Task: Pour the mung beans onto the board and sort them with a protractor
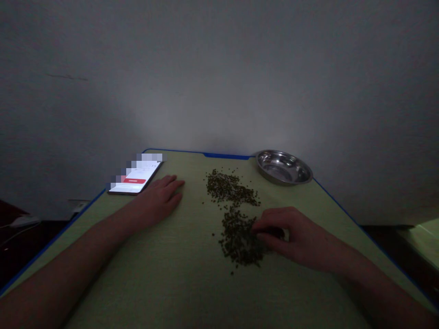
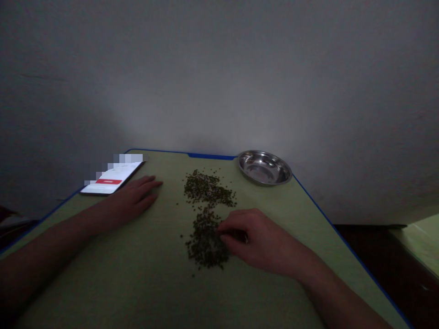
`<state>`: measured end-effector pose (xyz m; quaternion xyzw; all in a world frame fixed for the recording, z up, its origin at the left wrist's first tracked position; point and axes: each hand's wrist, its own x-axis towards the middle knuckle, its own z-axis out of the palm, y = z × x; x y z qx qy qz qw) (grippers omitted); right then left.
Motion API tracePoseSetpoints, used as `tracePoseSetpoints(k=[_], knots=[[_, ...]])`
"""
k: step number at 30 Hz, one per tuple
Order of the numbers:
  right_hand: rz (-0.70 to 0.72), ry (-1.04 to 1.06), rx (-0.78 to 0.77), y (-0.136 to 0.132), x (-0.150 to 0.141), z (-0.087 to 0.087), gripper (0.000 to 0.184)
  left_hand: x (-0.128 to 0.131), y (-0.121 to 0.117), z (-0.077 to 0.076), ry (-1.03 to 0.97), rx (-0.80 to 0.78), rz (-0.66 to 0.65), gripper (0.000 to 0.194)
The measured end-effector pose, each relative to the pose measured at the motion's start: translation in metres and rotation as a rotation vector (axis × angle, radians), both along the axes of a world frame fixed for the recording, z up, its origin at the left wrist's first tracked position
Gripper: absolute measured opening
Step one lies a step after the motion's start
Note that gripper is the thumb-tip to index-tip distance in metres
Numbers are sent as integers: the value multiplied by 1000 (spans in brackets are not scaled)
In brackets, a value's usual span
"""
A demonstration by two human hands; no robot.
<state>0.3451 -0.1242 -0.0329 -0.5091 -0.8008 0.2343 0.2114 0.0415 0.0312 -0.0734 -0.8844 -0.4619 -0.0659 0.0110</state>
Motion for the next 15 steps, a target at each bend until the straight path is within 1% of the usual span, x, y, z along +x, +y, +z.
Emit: tracePoseSetpoints(k=[2,6,12,15], knots=[[-7,13,24,-1,1,2,15,0,0,0,11,3,-13,60],[-64,13,48,-1,4,3,16,0,1,-1,5,26,-26,58],[27,-2,23,-5,-1,2,14,-1,1,-3,-3,12,-18,59],[8,4,26,-4,-1,3,14,0,-1,0,22,6,-24,60]])
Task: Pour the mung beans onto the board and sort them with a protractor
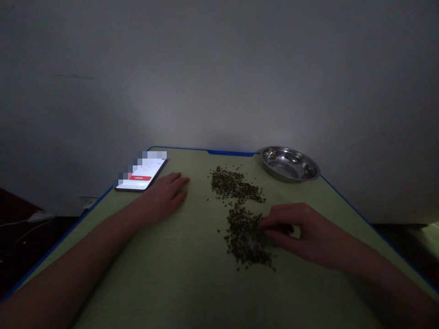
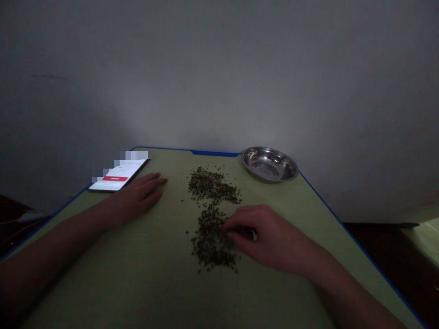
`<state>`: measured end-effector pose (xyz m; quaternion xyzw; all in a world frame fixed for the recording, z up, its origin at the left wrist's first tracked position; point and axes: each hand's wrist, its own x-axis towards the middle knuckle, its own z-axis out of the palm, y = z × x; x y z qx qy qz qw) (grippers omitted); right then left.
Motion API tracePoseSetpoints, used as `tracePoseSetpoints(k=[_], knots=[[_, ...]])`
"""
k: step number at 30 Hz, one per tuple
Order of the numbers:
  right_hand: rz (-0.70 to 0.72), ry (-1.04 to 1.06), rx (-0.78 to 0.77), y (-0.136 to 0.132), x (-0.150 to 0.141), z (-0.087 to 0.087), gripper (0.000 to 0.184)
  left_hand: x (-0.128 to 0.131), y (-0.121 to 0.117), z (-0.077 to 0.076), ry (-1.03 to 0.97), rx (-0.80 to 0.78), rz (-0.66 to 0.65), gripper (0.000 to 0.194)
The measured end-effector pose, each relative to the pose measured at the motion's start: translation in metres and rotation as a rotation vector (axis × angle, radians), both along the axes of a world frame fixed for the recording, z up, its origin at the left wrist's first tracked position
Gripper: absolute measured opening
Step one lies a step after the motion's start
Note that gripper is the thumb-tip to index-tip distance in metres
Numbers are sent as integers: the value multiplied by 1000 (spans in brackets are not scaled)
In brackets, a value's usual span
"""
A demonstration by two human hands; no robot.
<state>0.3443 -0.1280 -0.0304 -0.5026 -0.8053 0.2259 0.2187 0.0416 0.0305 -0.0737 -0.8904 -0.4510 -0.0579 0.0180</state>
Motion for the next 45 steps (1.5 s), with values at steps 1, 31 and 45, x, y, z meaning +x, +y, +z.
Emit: tracePoseSetpoints(k=[1,31,45], knots=[[-10,-4,-1,1,0,0,15,0,-1,1,2,1,-2,60],[-104,-109,-151,-26,34,10,13,3,3,0,14,9,-17,61],[-159,-170,-351,-52,37,0,17,5,5,0,33,21,-12,62]])
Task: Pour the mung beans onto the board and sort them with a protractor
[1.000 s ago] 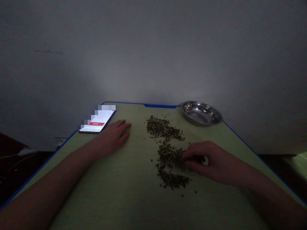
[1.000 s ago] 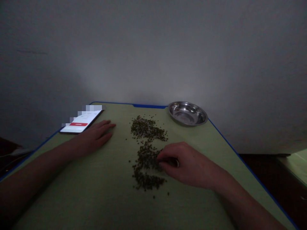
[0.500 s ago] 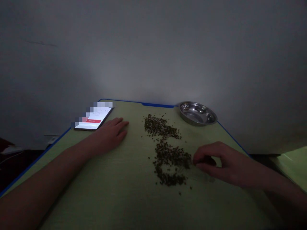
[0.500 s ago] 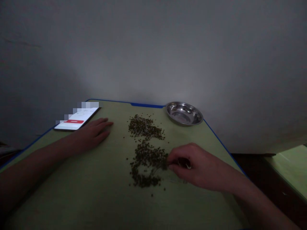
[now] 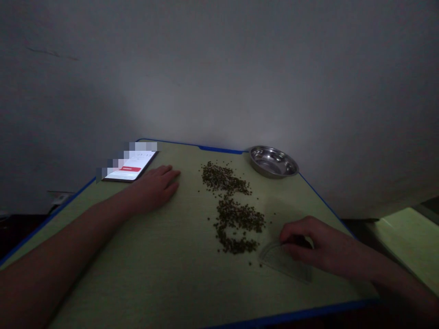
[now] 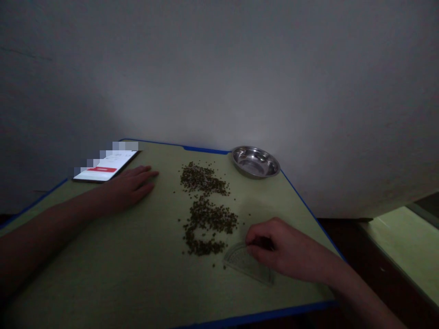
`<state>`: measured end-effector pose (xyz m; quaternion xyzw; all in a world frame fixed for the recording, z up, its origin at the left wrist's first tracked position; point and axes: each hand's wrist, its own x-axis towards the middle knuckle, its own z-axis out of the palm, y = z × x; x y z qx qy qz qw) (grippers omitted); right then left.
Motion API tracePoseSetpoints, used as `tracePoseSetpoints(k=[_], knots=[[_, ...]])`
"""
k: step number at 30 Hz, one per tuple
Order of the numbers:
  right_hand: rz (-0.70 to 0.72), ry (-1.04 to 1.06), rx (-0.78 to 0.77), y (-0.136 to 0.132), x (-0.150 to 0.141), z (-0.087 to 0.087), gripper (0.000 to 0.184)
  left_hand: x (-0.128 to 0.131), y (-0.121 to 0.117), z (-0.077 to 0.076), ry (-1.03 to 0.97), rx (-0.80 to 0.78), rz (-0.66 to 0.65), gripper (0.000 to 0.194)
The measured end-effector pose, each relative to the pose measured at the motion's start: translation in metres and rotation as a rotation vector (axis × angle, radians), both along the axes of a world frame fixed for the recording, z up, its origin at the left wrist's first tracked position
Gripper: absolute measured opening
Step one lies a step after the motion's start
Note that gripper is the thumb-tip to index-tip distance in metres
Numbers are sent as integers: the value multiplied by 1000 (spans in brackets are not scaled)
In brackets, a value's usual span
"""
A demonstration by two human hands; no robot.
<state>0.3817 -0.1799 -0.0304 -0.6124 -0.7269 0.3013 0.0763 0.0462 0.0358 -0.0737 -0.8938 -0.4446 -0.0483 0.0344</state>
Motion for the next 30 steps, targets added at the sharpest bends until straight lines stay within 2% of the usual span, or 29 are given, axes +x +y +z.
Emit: tracePoseSetpoints(k=[9,18,30], knots=[[-37,0,22,-3,-11,-1,19,2,-4,4,27,-15,9,62],[-58,59,-18,-1,-27,-6,19,1,0,1,6,-9,-1,61],[32,19,13,-6,-52,-5,16,1,0,1,0,-13,-19,60]])
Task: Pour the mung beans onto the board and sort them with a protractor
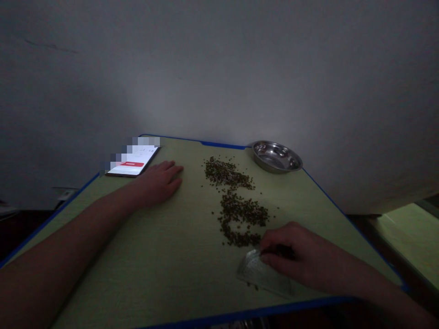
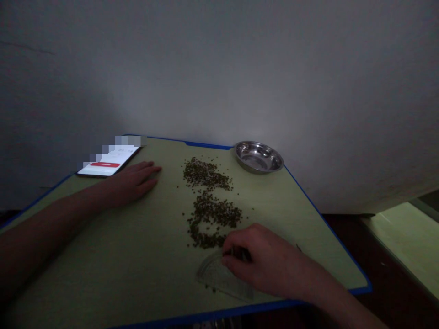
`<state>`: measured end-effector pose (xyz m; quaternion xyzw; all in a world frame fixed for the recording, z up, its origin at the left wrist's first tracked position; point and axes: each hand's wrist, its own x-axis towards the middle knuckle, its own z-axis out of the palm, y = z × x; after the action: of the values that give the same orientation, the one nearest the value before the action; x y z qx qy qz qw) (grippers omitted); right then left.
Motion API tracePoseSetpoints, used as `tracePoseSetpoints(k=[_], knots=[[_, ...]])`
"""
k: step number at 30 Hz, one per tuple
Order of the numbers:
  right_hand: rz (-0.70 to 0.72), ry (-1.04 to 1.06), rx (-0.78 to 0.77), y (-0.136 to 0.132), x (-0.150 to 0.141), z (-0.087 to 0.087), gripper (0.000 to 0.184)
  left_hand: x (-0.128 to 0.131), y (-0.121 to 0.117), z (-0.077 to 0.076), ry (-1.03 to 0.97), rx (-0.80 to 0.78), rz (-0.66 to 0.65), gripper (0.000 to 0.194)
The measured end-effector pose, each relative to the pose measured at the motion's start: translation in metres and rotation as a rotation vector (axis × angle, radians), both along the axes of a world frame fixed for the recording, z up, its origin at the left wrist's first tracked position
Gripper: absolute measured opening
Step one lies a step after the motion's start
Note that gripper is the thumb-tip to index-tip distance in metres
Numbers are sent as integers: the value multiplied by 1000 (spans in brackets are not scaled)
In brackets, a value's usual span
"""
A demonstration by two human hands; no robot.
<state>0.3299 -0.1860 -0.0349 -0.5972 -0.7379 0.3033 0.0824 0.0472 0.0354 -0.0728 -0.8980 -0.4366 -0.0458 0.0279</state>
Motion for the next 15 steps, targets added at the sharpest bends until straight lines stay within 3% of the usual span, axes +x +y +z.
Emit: tracePoseSetpoints(k=[15], knots=[[116,47,-73,-9,-20,9,13,0,-1,1,3,-5,-1,58]])
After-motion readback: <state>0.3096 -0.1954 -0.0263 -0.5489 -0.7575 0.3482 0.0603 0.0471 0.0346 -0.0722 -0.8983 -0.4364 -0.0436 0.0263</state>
